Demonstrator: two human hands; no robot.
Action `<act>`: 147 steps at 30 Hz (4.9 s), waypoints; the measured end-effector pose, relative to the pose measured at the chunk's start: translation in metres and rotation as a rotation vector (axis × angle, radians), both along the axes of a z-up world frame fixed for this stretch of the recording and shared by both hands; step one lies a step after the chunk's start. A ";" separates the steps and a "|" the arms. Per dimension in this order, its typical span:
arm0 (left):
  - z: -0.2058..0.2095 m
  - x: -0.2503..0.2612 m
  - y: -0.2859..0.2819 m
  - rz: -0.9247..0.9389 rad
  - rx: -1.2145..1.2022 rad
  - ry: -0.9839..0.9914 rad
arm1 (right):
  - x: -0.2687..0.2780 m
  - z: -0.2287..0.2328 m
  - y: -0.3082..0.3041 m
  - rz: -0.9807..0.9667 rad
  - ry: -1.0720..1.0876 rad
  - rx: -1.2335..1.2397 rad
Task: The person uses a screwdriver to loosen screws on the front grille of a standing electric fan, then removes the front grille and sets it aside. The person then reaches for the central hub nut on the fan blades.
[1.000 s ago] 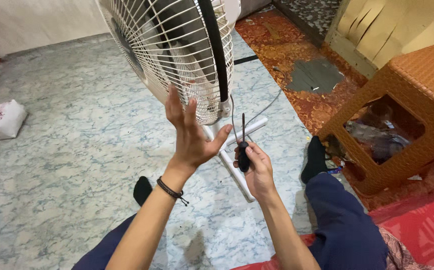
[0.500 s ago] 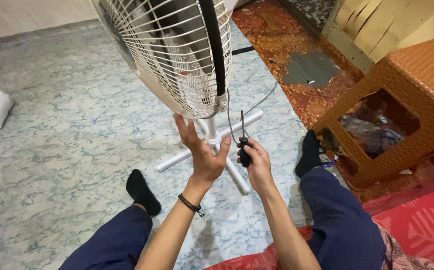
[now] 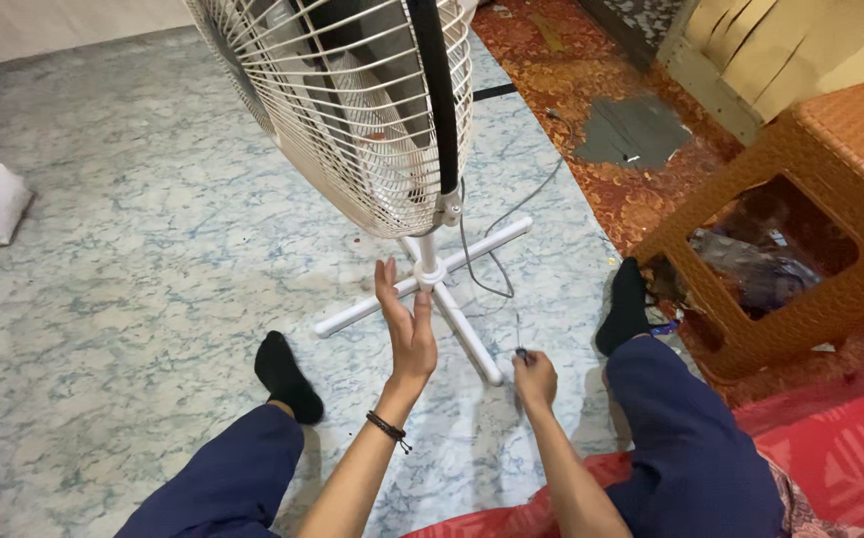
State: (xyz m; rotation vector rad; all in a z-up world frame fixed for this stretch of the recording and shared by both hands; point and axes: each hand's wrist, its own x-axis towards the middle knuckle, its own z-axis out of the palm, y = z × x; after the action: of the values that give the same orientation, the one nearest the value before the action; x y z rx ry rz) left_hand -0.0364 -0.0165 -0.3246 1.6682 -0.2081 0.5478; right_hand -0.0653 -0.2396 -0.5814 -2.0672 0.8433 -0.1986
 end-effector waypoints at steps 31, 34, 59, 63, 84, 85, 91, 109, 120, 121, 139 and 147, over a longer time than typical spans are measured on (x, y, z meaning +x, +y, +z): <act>-0.027 0.032 0.030 -0.152 -0.299 0.326 | -0.064 0.020 0.008 0.083 0.375 -0.171; -0.052 0.031 0.024 -0.154 -0.340 0.380 | -0.063 0.016 0.003 0.147 0.422 -0.156; -0.118 -0.005 -0.096 -0.328 -0.056 0.433 | -0.006 0.149 0.005 0.184 -0.539 0.511; -0.169 -0.023 -0.095 -0.431 -0.025 0.475 | -0.026 0.084 0.000 0.183 -0.418 0.483; -0.310 -0.103 -0.064 -0.409 0.250 0.811 | -0.092 -0.035 0.004 0.185 0.112 -0.034; -0.310 -0.106 -0.063 -0.403 0.265 0.816 | -0.093 -0.037 0.004 0.184 0.112 -0.040; -0.305 -0.110 -0.056 -0.413 0.233 0.839 | -0.092 -0.035 0.006 0.199 0.128 -0.050; -0.169 0.014 0.064 0.011 0.205 0.455 | -0.010 0.082 -0.006 0.276 -0.142 -0.211; 0.083 0.076 0.132 0.124 -0.163 0.019 | 0.012 0.433 0.059 0.270 -0.981 0.037; 0.102 0.079 0.131 0.136 -0.175 -0.011 | 0.007 0.459 0.071 0.317 -1.037 -0.026; 0.080 0.268 0.193 -0.029 -0.620 0.296 | 0.064 0.528 0.119 0.633 -1.320 -0.058; 0.066 0.272 0.173 -0.250 -0.611 0.419 | 0.158 0.419 0.060 0.511 -0.744 0.508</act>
State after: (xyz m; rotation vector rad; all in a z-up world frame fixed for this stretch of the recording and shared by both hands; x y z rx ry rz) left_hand 0.2355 0.1569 -0.2586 1.1024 0.0581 0.0474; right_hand 0.0926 -0.1796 -0.1629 -1.4816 -0.0969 -0.3888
